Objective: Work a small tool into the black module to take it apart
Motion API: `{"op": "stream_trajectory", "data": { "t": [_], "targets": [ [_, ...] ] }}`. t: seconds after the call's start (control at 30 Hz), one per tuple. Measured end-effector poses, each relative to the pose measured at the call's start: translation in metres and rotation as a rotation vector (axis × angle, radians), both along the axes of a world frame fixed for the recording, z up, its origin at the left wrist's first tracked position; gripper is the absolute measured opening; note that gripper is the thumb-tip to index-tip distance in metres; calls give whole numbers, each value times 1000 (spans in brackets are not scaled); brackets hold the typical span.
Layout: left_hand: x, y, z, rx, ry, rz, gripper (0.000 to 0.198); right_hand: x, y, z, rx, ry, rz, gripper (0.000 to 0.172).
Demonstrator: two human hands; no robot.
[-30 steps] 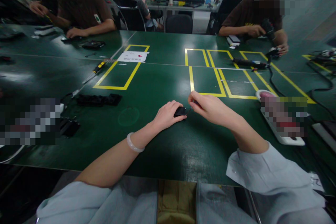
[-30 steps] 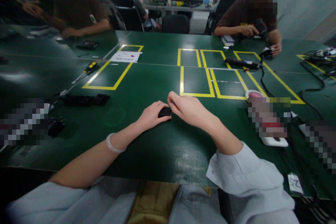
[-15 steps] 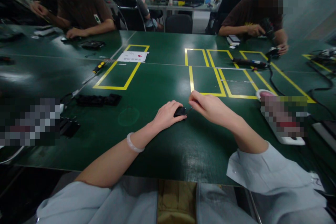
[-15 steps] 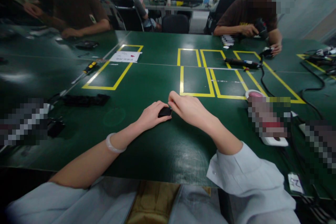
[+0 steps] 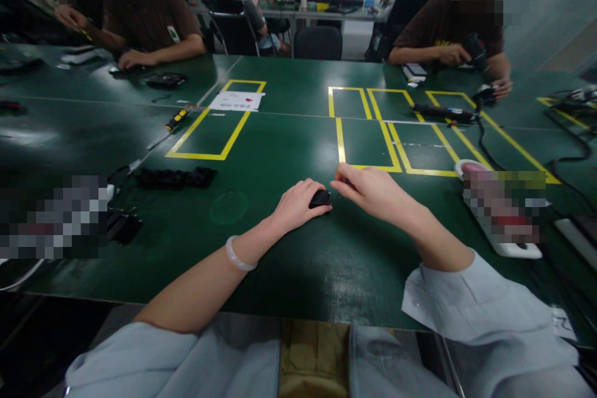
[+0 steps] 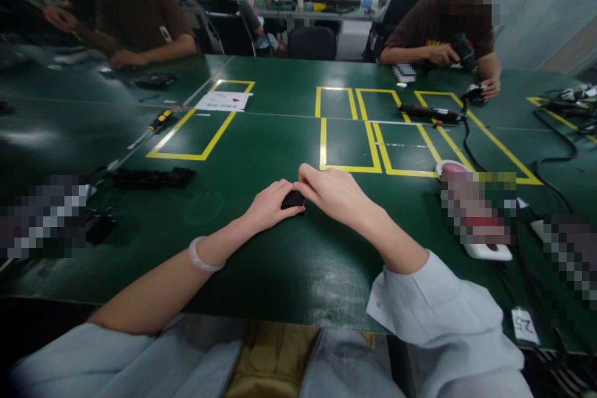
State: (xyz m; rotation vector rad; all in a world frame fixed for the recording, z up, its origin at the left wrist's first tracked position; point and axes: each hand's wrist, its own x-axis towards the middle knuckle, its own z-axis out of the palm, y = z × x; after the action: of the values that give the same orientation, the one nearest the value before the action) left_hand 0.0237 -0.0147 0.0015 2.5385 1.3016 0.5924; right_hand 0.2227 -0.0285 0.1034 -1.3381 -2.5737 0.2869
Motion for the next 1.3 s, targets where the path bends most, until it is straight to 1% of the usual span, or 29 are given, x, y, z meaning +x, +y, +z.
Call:
{"op": "stream_trajectory", "data": {
  "t": [0.13, 0.27, 0.33, 0.4, 0.53, 0.73, 0.9, 1.1, 1.3],
  "targets": [
    [0, -1, 2, -14, -6, -16, 41, 0, 0, 0, 0, 14, 33, 21],
    [-1, 0, 2, -11, -12, -21, 40, 1, -2, 5, -36, 30, 74, 15],
    [-1, 0, 1, -7, -9, -21, 40, 1, -2, 6, -51, 28, 74, 12],
    [0, 1, 0, -5, -1, -10, 40, 0, -1, 5, -40, 32, 58, 14],
    [1, 1, -2, -7, 8, 16, 41, -1, 0, 1, -25, 27, 30, 24],
    [0, 0, -1, -13, -26, -11, 40, 1, -1, 2, -24, 45, 41, 17],
    [0, 0, 0, -9, -13, -11, 40, 3, 0, 2, -16, 60, 44, 12],
    [0, 1, -2, 3, -10, -3, 42, -1, -1, 1, 1, 27, -7, 24],
    [0, 1, -1, -14, -13, -20, 40, 1, 0, 2, 4, 33, 11, 16]
  ]
}}
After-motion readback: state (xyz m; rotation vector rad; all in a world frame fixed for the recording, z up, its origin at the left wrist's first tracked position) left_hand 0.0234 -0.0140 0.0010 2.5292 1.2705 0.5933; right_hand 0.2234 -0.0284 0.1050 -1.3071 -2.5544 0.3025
